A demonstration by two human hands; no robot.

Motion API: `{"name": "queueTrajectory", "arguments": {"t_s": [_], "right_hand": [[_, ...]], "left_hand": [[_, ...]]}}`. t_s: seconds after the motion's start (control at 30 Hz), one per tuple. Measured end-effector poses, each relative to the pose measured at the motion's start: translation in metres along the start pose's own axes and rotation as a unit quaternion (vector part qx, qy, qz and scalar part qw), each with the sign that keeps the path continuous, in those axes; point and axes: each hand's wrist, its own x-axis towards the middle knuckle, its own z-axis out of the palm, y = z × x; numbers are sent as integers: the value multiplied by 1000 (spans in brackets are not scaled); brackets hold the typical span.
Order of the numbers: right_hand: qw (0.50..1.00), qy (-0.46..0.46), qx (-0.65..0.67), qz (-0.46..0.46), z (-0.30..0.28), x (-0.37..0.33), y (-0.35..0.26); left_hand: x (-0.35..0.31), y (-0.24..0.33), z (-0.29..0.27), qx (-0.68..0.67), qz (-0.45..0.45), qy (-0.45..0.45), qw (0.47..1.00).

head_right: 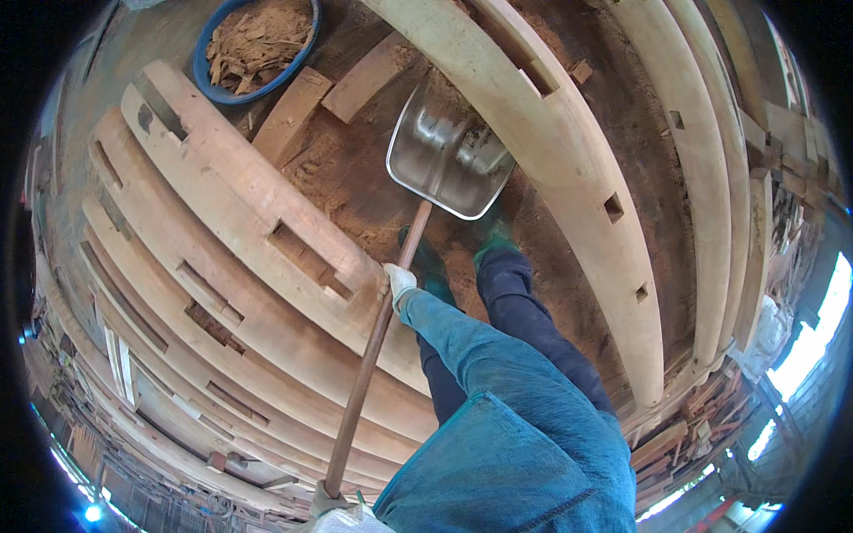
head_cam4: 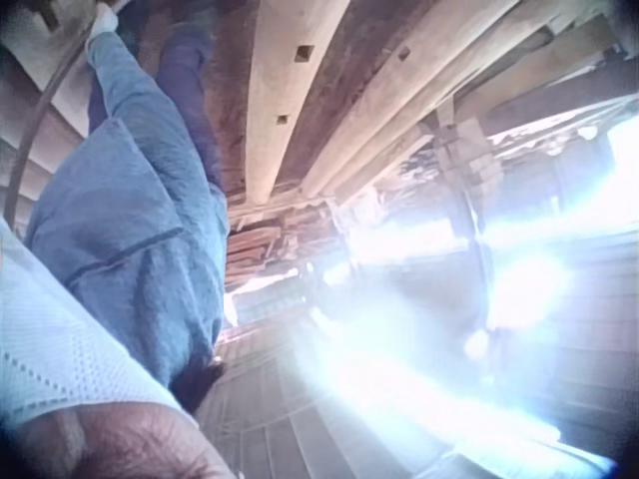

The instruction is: The person shovels sawdust from between wooden planks into a white sack and a blue bucket. They use a metal shovel to gather the material and transfer it into containers, then adjust the sack and continue collecting more sawdust.

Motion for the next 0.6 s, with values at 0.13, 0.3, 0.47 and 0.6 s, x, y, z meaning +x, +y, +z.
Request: {"name": "queueTrajectory", "arguments": {"t_s": [0.13,0.3,0.47,0.6], "right_hand": [[998,15,-51,20,-9,-33,44],[979,103,-176,4,-26,-57,87],[984,22,-173,26,-32,-88,96],[972,-22,-234,-24,8,-111,83]], "left_hand": [[-63,-30,37,-62,10,14,998],[-145,-81,129,-133,-35,-106,985],[-206,-84,181,-174,-69,-65,980],[-223,-34,185,-214,-146,-103,960]]}}
